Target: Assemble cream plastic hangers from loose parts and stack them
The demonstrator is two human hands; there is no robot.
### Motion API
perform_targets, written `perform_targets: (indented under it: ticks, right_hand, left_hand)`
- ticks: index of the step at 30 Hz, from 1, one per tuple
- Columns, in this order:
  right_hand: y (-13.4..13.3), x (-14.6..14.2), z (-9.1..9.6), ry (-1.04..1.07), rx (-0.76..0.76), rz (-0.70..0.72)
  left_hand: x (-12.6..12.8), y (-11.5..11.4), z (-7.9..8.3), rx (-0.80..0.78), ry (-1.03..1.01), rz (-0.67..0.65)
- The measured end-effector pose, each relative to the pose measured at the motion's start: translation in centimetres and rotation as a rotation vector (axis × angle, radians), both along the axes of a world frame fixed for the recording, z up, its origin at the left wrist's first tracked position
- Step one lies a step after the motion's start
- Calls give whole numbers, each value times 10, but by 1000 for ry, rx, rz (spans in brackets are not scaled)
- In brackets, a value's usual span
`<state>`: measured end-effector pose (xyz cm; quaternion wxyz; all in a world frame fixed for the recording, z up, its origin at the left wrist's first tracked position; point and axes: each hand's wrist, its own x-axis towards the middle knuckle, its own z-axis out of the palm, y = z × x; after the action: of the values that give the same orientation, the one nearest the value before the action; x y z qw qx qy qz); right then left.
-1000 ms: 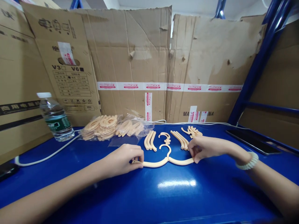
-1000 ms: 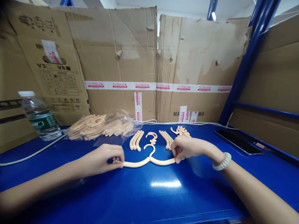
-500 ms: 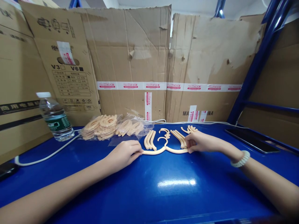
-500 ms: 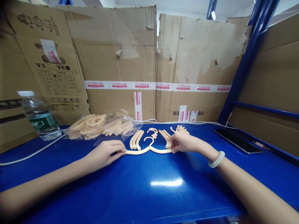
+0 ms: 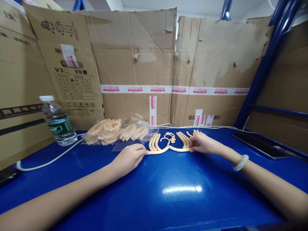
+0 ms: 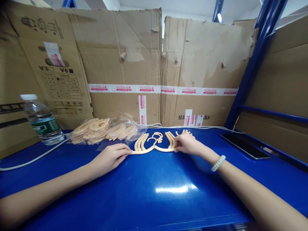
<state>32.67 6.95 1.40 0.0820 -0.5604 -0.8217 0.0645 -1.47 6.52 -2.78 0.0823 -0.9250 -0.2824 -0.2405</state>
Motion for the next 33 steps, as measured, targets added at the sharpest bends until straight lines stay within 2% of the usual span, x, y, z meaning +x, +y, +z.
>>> perform_targets:
  ticks: [7, 13, 18, 29, 33]
  right_hand:
    - [-4, -1, 2, -12, 5, 22]
    - [-13, -1, 8, 9, -83, 29]
    - [-17, -3, 13, -43, -42, 52]
    - [-18, -1, 11, -90, -44, 75]
    - [-17, 2, 13, -139, -28, 37]
  left_hand:
    - [1, -4, -2, 17, -8, 17]
    - [3, -10, 0, 57, -25, -27]
    - [4, -12, 0, 41, -41, -37]
    - [6, -13, 1, 5, -77, -9]
    - [6, -13, 1, 10, -74, -4]
